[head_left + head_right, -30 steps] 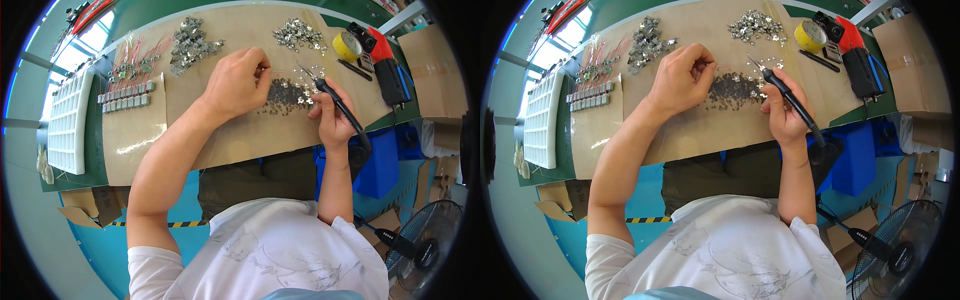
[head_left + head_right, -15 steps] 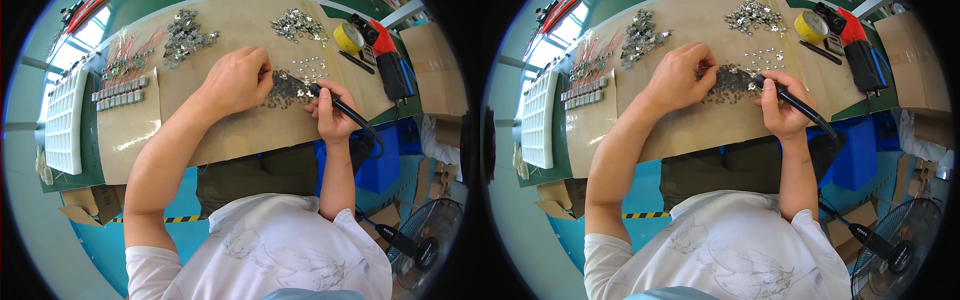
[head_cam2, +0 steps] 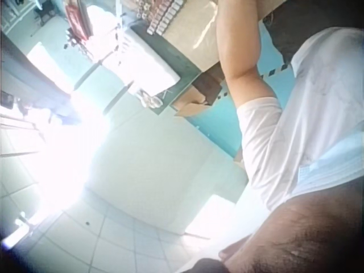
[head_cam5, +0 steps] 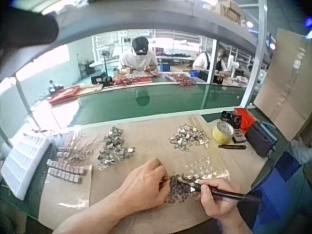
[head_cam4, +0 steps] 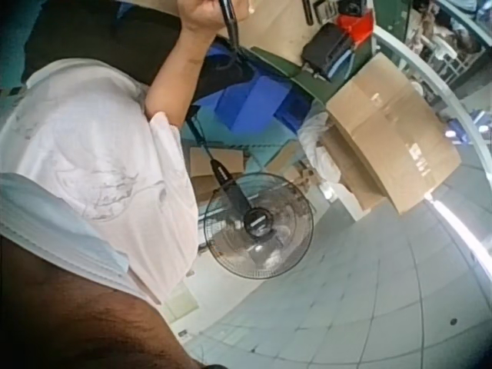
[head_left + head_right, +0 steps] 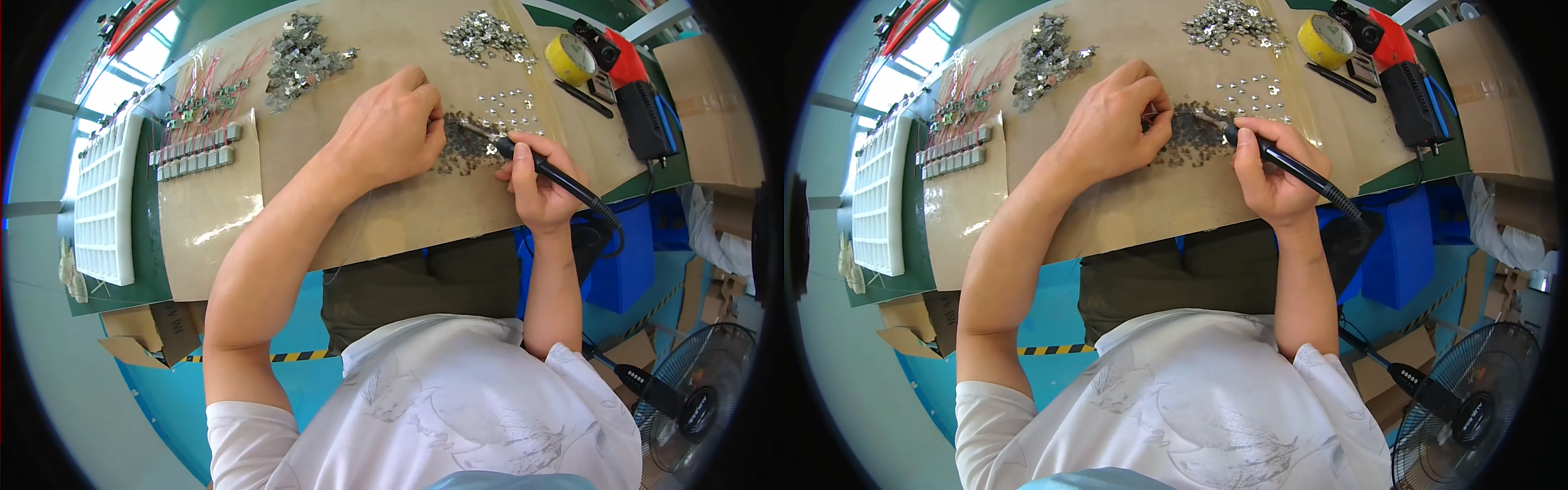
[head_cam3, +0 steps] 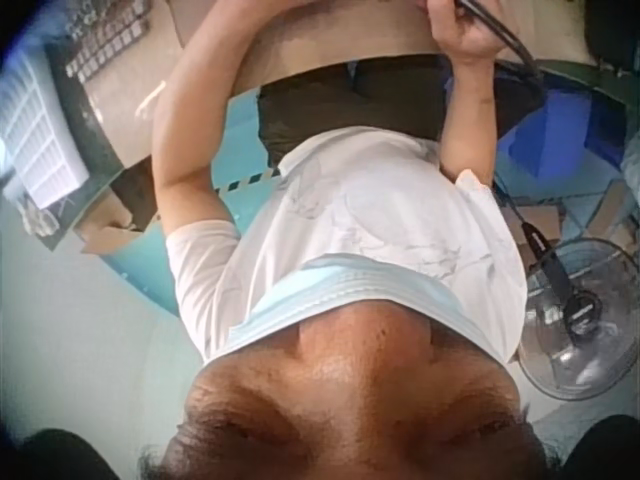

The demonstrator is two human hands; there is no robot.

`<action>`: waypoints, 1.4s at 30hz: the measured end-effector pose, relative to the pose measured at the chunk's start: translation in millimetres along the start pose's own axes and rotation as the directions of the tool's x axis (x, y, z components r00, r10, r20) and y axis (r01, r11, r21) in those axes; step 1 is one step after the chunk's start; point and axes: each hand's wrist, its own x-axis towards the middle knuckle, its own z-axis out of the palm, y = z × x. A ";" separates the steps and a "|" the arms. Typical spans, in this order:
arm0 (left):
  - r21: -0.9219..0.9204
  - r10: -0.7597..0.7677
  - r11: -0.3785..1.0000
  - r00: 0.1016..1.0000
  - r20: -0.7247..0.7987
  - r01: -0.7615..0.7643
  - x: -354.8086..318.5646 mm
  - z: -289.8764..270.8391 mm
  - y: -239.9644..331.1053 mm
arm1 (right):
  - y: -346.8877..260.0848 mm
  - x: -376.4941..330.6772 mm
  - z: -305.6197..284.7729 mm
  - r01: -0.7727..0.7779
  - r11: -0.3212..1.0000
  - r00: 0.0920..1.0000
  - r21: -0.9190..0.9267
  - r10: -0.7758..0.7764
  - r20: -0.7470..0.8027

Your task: Soldering wires to small electronic components on a workbench.

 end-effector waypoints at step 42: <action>0.068 0.001 0.998 0.999 0.036 -0.003 0.4 3.6 0.6 | -3.2 1.6 -0.2 0.030 0.999 0.999 -0.029 -0.031 -0.010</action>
